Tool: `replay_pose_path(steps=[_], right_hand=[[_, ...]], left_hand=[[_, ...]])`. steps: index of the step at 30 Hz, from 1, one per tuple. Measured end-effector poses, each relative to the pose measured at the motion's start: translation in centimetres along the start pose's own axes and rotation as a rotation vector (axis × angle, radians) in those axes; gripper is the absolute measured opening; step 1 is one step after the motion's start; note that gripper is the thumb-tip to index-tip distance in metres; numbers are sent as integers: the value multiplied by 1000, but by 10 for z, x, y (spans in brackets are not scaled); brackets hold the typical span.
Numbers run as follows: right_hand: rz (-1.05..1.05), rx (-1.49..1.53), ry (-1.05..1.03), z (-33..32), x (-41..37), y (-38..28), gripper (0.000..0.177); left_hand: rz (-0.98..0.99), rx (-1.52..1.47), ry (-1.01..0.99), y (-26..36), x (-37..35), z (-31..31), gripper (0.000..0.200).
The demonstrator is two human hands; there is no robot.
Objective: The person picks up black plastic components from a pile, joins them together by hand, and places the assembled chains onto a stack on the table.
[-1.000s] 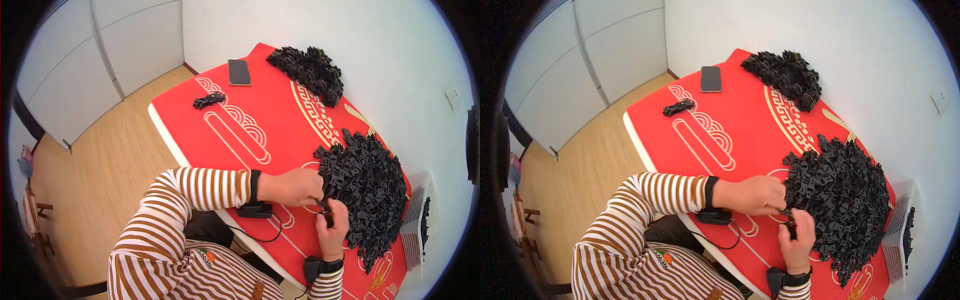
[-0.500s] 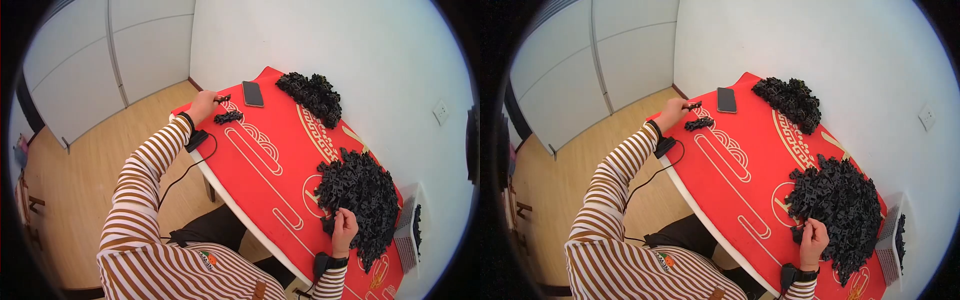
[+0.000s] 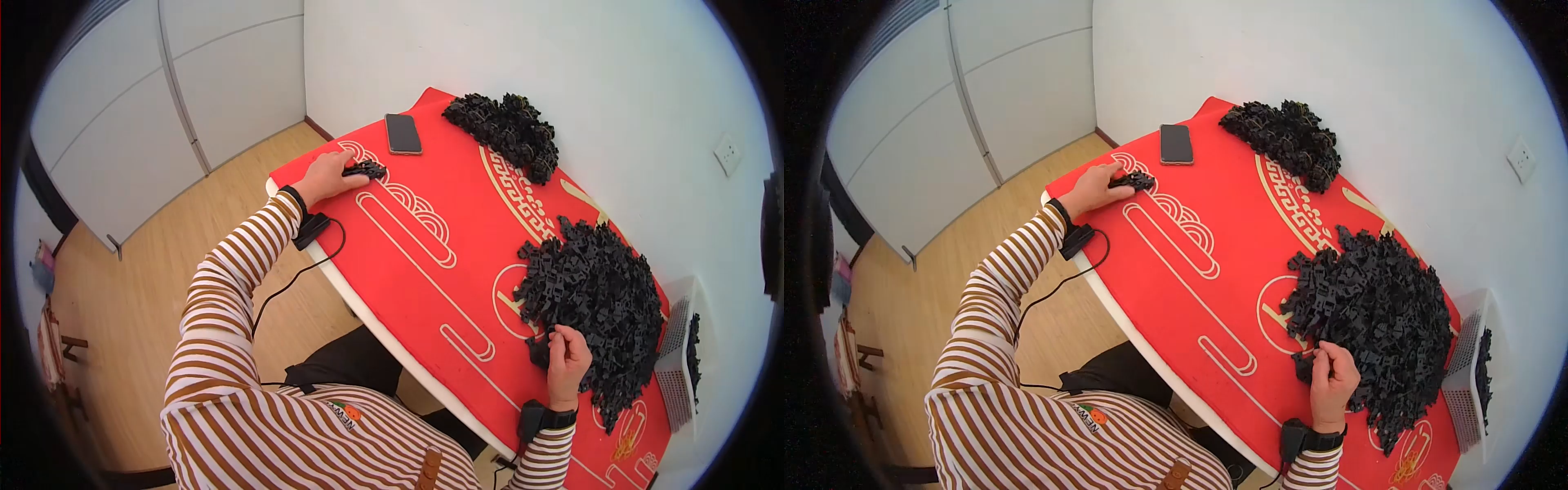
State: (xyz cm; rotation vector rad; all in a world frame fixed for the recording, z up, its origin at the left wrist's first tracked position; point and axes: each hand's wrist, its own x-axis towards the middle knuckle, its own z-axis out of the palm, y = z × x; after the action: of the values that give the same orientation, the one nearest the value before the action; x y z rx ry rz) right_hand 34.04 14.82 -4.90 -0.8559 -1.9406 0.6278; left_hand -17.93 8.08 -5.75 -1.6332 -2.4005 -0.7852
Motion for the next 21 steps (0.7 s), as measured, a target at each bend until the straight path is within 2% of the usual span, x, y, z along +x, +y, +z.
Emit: replay_pose_path(steps=[1, 2, 11, 17, 21], right_hand=[[-14, -4, 0, 0, 0, 1, 10], [-31, -10, 0, 0, 0, 2, 10], [-75, -60, -50, -3, 0, 3, 11], [-83, -40, -47, -2, 0, 4, 11], [-95, -14, -42, -1, 1, 1, 10]], left_hand=[[34, 27, 50, 6, -3, 0, 54], [-10, 40, -129, 11, -1, -5, 75], [54, -64, -65, -17, 6, 11, 48], [-112, -14, -25, -31, -13, -6, 46], [-121, -29, -11, -33, -20, -8, 46]])
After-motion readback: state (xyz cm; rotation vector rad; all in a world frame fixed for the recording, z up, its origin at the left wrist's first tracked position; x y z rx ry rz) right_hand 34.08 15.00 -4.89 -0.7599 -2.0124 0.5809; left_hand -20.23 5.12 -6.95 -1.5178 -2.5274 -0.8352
